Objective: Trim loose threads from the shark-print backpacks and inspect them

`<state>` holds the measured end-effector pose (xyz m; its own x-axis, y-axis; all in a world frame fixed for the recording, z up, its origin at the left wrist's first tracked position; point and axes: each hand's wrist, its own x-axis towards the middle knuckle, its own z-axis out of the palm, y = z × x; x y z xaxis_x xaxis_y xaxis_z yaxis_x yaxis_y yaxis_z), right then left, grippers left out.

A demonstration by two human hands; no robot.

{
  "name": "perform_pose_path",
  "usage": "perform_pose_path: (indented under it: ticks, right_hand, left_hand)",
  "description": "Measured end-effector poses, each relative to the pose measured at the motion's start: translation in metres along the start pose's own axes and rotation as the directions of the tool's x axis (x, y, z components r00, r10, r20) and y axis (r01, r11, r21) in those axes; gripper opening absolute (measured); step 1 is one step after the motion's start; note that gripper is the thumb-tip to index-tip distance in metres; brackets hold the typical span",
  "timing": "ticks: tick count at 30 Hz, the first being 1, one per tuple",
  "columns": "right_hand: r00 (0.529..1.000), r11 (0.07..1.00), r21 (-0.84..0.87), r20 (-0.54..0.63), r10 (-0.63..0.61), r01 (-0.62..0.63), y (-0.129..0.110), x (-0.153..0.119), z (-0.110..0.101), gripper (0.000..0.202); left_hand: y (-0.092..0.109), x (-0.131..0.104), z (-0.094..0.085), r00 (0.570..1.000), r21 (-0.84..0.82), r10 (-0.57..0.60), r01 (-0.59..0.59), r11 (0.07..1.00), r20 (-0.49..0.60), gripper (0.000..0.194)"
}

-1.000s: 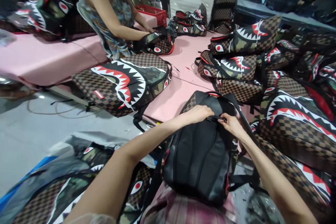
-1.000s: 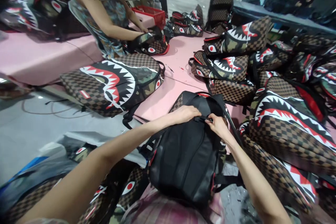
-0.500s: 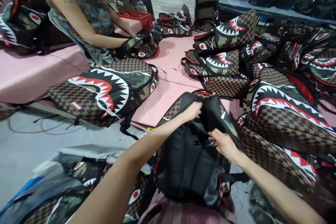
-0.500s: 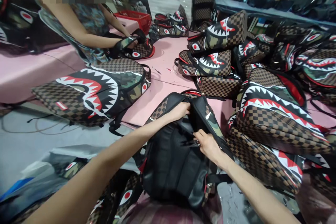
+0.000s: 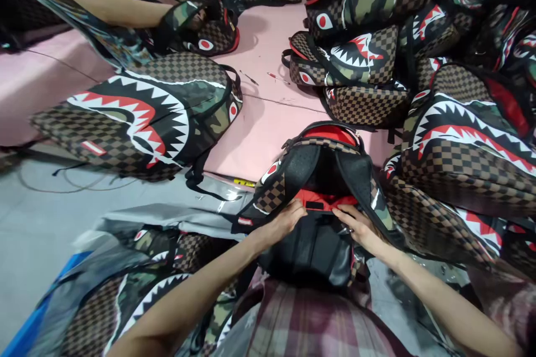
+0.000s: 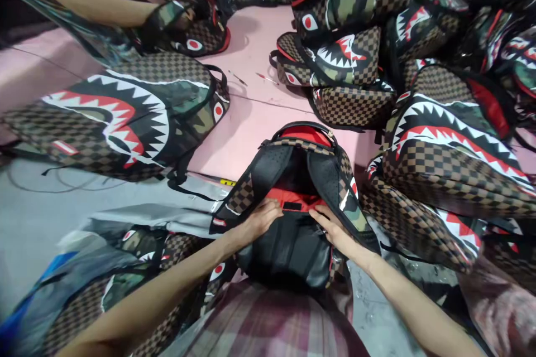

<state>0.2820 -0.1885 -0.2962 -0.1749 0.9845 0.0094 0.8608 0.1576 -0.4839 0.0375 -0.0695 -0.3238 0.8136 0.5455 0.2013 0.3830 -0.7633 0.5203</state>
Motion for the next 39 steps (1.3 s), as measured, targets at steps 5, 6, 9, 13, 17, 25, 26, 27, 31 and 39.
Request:
perform_pose_path:
  ticks: [5, 6, 9, 13, 17, 25, 26, 27, 31, 39]
  right_hand:
    - [0.998, 0.998, 0.004, -0.003, 0.062, -0.062, -0.021, 0.027, -0.029, 0.042]
    - [0.996, 0.996, -0.017, -0.007, 0.09, -0.09, -0.027, 0.037, -0.035, 0.044]
    - [0.981, 0.978, -0.113, 0.066, 0.181, -0.173, -0.044, 0.067, -0.045, 0.037]
    - [0.898, 0.939, -0.193, 0.291, 0.331, -0.283, -0.046, 0.1, -0.039, 0.017]
    - [0.849, 0.923, -0.131, 0.361, 0.385, -0.363, -0.038, 0.113, -0.033, 0.013]
    - [0.866, 0.846, 0.248, 0.313, 0.391, -0.472, -0.028, 0.117, -0.009, 0.016]
    - [0.859, 0.799, 0.326, 0.277, 0.431, -0.506, -0.026, 0.116, -0.008, 0.021]
    - [0.846, 0.749, 0.393, 0.239, 0.477, -0.533, -0.024, 0.115, -0.009, 0.026]
    - [0.854, 0.789, 0.327, 0.233, 0.466, -0.52, -0.022, 0.109, -0.019, 0.022]
    - [0.87, 0.916, 0.022, 0.322, 0.374, -0.402, -0.03, 0.108, -0.021, 0.015]
  left_hand:
    - [-0.004, 0.006, 0.005, 0.997, 0.035, 0.074, -0.074, 0.997, -0.012, 0.032]
    - [-0.005, 0.006, 0.006, 0.996, 0.032, 0.091, -0.09, 0.995, -0.007, 0.031]
    - [-0.007, 0.007, 0.006, 0.994, 0.046, 0.108, -0.107, 0.993, -0.001, 0.027]
    - [-0.008, 0.005, 0.005, 0.994, 0.076, 0.111, -0.11, 0.991, -0.01, 0.026]
    - [-0.01, 0.004, 0.005, 0.994, 0.075, 0.109, -0.107, 0.991, -0.015, 0.026]
    - [-0.008, 0.007, 0.002, 0.993, 0.049, 0.11, -0.108, 0.993, -0.032, 0.025]
    - [-0.006, 0.007, 0.002, 0.994, 0.031, 0.103, -0.102, 0.994, -0.037, 0.025]
    - [-0.004, 0.008, 0.001, 0.995, 0.011, 0.095, -0.094, 0.995, -0.043, 0.025]
    - [0.001, 0.009, -0.003, 0.996, -0.01, 0.075, -0.075, 0.997, -0.056, 0.026]
    - [-0.003, 0.006, 0.001, 0.999, 0.011, 0.047, -0.046, 0.999, -0.012, 0.029]
